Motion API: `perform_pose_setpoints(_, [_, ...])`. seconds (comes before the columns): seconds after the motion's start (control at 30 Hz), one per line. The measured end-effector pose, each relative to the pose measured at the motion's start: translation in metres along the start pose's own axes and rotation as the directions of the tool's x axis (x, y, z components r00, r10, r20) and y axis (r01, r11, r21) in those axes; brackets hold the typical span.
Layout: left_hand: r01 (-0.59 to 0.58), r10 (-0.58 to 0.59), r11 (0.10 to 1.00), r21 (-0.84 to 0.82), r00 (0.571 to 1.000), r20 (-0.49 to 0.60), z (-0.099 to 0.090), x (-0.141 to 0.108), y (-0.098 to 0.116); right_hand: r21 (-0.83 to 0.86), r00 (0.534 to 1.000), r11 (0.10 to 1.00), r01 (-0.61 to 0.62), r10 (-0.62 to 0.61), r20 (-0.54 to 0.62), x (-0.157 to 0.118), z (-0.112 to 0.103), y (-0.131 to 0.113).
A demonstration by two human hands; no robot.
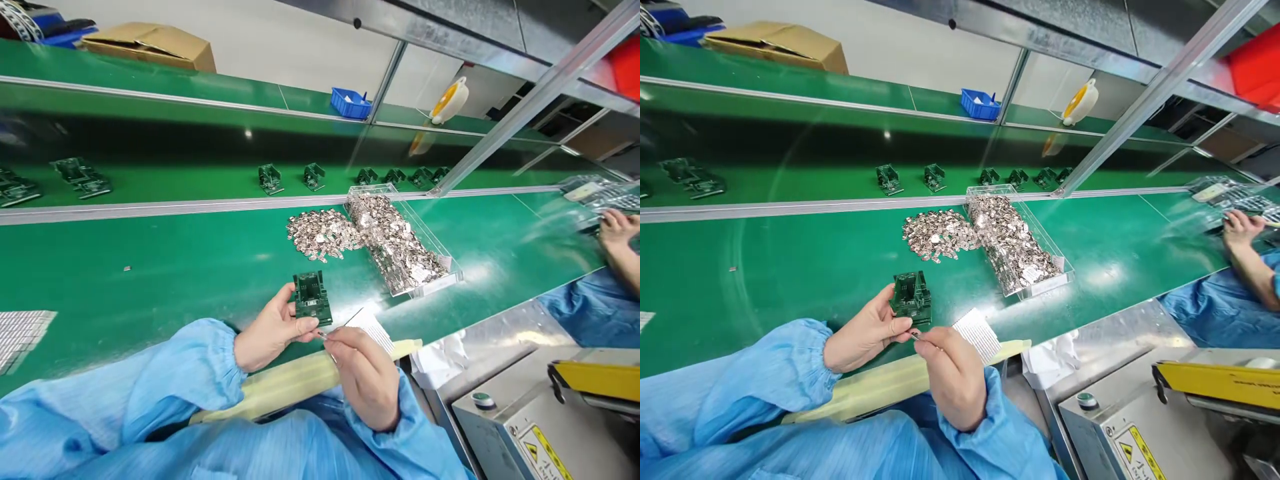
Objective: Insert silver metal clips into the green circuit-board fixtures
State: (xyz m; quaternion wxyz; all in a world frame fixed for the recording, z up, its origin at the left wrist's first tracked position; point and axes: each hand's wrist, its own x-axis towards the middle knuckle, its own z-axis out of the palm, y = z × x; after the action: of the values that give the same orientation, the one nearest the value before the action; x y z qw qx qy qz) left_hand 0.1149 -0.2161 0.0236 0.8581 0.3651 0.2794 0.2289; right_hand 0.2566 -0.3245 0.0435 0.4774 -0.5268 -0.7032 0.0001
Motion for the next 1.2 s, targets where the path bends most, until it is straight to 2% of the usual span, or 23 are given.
perform_pose_setpoints(0.13, [-0.032, 0.034, 0.998, -0.061, 0.999, 0.028, 0.005, -0.002, 0.001, -0.011, 0.994, 0.994, 0.107, -0.106, 0.018, -0.007, 0.011, 0.004])
perform_pose_setpoints(0.2, [-0.091, 0.091, 0.995, -0.033, 0.996, -0.013, 0.005, -0.003, 0.000, -0.002, 1.000, 1.000, 0.027, -0.027, -0.003, -0.010, 0.014, 0.004])
perform_pose_setpoints(0.27, [-0.156, 0.158, 0.987, 0.041, 0.985, -0.072, 0.004, -0.004, -0.002, 0.034, 0.983, 0.985, -0.171, 0.173, -0.060, -0.014, 0.019, 0.001])
perform_pose_setpoints(0.33, [-0.210, 0.226, 0.969, 0.131, 0.967, -0.122, 0.004, -0.005, -0.004, 0.118, 0.913, 0.911, -0.396, 0.404, -0.061, -0.018, 0.025, -0.003])
perform_pose_setpoints(0.4, [-0.268, 0.302, 0.938, 0.218, 0.943, -0.139, 0.002, -0.005, -0.007, 0.221, 0.822, 0.802, -0.555, 0.569, -0.004, -0.021, 0.031, -0.007])
perform_pose_setpoints(0.5, [-0.354, 0.400, 0.879, 0.319, 0.912, -0.092, -0.002, -0.006, -0.012, 0.333, 0.722, 0.668, -0.666, 0.689, 0.061, -0.022, 0.038, -0.010])
perform_pose_setpoints(0.6, [-0.366, 0.402, 0.865, 0.344, 0.915, -0.039, -0.007, -0.006, -0.017, 0.390, 0.666, 0.597, -0.701, 0.744, 0.058, -0.021, 0.035, -0.009])
perform_pose_setpoints(0.67, [-0.354, 0.375, 0.875, 0.329, 0.927, 0.001, -0.010, -0.006, -0.020, 0.405, 0.662, 0.602, -0.688, 0.749, 0.010, -0.020, 0.030, -0.007])
perform_pose_setpoints(0.8, [-0.357, 0.339, 0.879, 0.316, 0.934, 0.114, -0.013, -0.008, -0.022, 0.391, 0.701, 0.672, -0.629, 0.707, -0.088, -0.019, 0.025, -0.003])
perform_pose_setpoints(1.0, [-0.355, 0.308, 0.856, 0.377, 0.934, 0.181, -0.015, -0.012, -0.024, 0.396, 0.691, 0.662, -0.636, 0.717, -0.089, -0.019, 0.037, -0.005])
perform_pose_setpoints(1.2, [-0.351, 0.274, 0.801, 0.485, 0.935, 0.226, -0.018, -0.017, -0.024, 0.317, 0.698, 0.694, -0.646, 0.705, -0.122, -0.016, 0.038, -0.008])
